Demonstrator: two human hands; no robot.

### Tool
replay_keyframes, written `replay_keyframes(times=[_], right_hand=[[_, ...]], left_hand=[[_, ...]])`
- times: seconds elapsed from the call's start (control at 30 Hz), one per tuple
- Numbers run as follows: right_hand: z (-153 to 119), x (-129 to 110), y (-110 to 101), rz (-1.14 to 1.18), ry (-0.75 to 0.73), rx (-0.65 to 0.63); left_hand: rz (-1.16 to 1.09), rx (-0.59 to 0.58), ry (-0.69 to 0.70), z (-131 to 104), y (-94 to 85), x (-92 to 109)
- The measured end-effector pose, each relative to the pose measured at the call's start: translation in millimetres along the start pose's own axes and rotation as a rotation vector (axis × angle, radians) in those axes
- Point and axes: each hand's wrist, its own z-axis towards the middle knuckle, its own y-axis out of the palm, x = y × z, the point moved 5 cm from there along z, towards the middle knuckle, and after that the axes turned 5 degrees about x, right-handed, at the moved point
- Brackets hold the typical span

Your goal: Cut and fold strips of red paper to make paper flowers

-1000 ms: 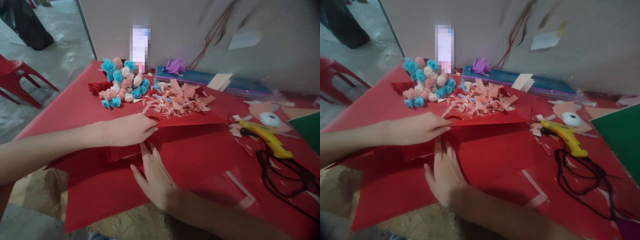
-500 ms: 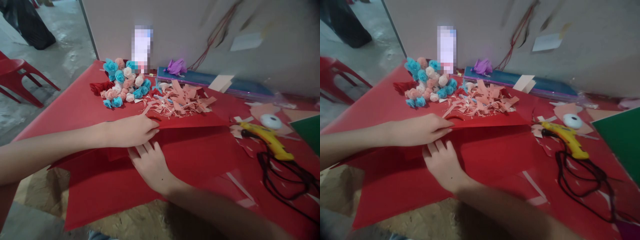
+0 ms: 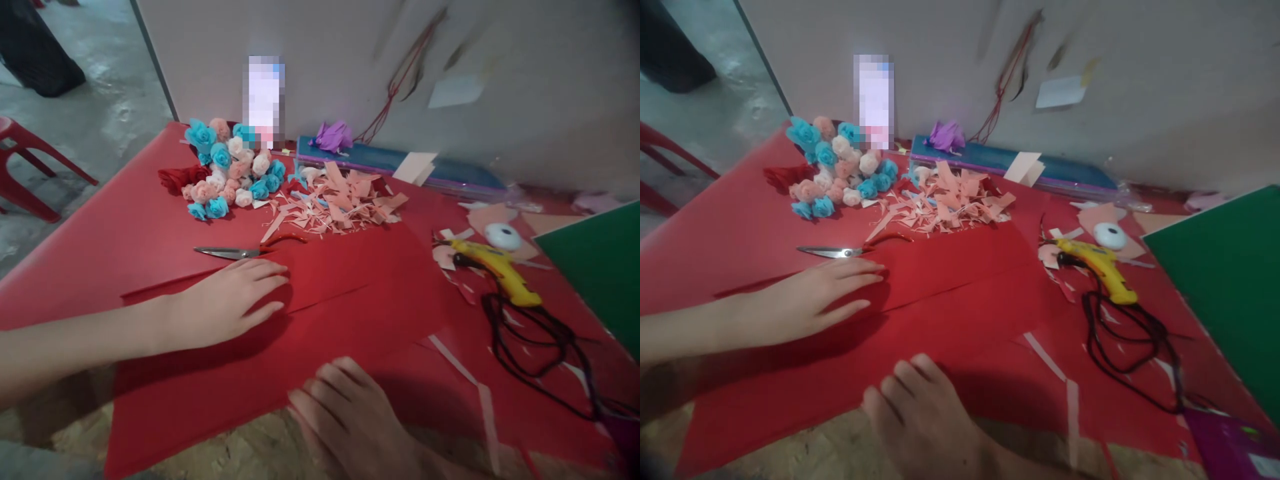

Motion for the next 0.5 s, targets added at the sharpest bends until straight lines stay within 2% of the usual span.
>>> replay_keyframes(times=[0.1, 0.17, 0.23, 0.33, 0.43, 0.5], right_hand=[[-21, 17, -14, -0.101, -0.045, -0.049], [-30, 29, -20, -0.202, -0.148, -0.146], [-36, 43, -26, -0.280, -0.245, -0.251], [-40, 69, -35, -0.408, -0.289, -0.305], [-41, 89, -39, -0.492, -0.322, -0.301], [-41, 99, -39, -0.495, -0.332, -0.308]], left_hand=[[0.054, 0.022, -0.057, -6, 2.3, -18], [0.081, 0.038, -0.109, -5, 0.5, -28], [0.105, 0.079, -0.114, -7, -2.3, -27], [0.116, 0.095, 0.006, -18, 2.6, -2], [0.210, -0.049, 0.073, -40, 25.1, 30], [0.311, -0.088, 0.073, -54, 39.0, 44]])
